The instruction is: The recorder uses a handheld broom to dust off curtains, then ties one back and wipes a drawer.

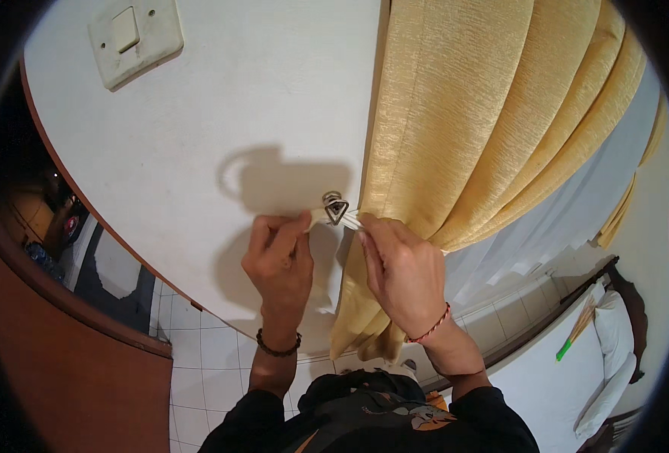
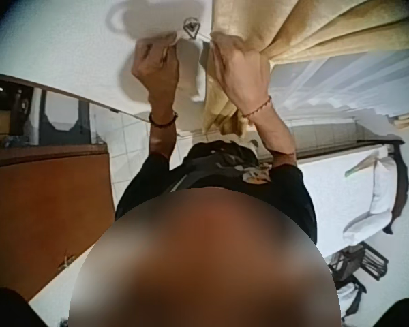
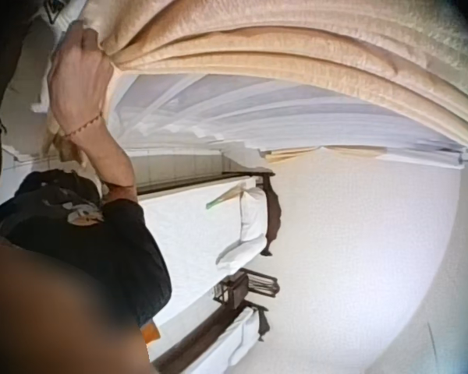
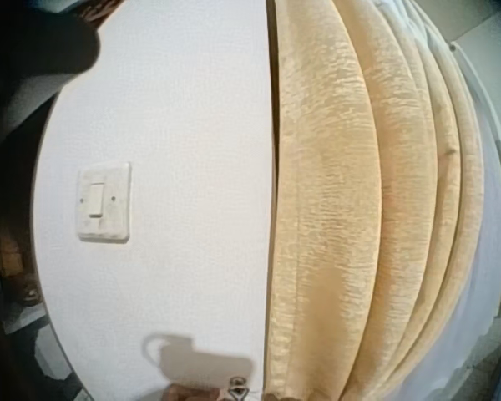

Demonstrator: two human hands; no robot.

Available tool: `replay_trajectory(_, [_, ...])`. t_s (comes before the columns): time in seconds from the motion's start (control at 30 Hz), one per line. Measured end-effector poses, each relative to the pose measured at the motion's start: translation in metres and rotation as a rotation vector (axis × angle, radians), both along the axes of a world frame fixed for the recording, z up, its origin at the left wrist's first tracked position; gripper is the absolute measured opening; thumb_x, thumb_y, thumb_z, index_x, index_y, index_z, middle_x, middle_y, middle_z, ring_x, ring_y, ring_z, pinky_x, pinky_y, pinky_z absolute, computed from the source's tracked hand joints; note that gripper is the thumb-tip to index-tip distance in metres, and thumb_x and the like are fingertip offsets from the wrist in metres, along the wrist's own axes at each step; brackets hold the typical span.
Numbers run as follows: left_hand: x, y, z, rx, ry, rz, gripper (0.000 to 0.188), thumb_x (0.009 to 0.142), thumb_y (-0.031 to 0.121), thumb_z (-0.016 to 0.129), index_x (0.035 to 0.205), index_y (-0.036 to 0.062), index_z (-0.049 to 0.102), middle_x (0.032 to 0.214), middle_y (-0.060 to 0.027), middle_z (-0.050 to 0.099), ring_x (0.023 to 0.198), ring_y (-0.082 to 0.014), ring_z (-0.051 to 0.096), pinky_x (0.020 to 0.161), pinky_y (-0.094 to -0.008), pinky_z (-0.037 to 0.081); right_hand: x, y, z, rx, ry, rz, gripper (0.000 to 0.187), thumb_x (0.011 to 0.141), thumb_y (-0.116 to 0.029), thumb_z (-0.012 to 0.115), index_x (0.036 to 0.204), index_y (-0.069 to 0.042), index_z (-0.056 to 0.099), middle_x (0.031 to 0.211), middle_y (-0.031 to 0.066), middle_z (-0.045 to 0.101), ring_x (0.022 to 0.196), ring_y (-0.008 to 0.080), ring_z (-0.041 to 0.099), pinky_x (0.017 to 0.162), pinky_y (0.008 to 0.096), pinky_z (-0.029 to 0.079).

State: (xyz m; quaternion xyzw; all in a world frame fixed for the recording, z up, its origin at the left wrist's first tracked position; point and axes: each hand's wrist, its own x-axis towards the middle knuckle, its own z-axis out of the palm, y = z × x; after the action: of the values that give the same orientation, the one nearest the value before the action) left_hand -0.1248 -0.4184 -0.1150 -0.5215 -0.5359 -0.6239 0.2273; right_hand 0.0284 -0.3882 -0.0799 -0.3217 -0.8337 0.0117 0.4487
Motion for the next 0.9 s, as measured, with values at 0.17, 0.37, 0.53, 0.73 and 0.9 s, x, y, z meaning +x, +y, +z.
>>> replay_trajectory(0.17, [0.010,-0.010,-0.028,-0.052,0.120,-0.032,0.030,0.073,-0.006,0.068,0.101,0.0050,0.069,0.078,-0.0080,0.056,0.056,-0.0199,0.058,0.050,-0.0313,0.047,-0.001,-0.006,-0.001,-0.042,-0.072,0.096,0.023,0.084,-0.008,0.057,0.105,0.001,0.053,0.075,0.0153,0.055,0.061,0.0343,0.060,0.052,0.0420,0.048])
replay_trajectory(0.37, [0.056,-0.036,0.007,-0.535,0.211,-0.083,0.043,0.074,-0.004,0.061,0.117,-0.0016,0.057,0.086,-0.0136,0.057,0.070,-0.0313,0.061,0.059,-0.0380,0.049,0.004,0.002,-0.019,-0.237,0.196,0.323,0.043,0.081,0.004,0.056,0.123,0.001,0.049,0.083,0.0184,0.060,0.068,0.0346,0.062,0.056,0.0406,0.049])
replay_trajectory(0.53, [0.032,-0.025,0.055,-0.493,0.626,-0.146,0.021,0.075,-0.002,0.059,0.096,0.0004,0.058,0.085,-0.0126,0.056,0.072,-0.0315,0.060,0.058,-0.0394,0.048,0.007,-0.006,-0.013,-0.360,0.340,0.393,0.036,0.081,0.006,0.057,0.116,-0.002,0.054,0.077,0.0171,0.063,0.060,0.0260,0.064,0.051,0.0332,0.048])
replay_trajectory(0.73, [0.017,-0.007,0.081,-0.411,0.532,-0.292,0.019,0.072,-0.001,0.067,0.088,0.0053,0.060,0.088,-0.0095,0.058,0.067,-0.0257,0.061,0.054,-0.0327,0.048,0.000,-0.003,-0.014,-0.292,0.345,0.286,0.029,0.081,0.002,0.062,0.108,-0.002,0.054,0.064,0.0103,0.062,0.049,0.0208,0.062,0.047,0.0288,0.047])
replay_trajectory(0.9, [0.012,0.000,0.092,-0.336,0.591,-0.166,0.013,0.067,0.002,0.075,0.077,0.0028,0.066,0.077,-0.0080,0.063,0.063,-0.0219,0.061,0.053,-0.0302,0.047,0.000,-0.003,-0.016,-0.344,0.367,0.308,0.035,0.079,0.001,0.065,0.112,-0.001,0.052,0.065,0.0104,0.062,0.052,0.0208,0.064,0.045,0.0285,0.046])
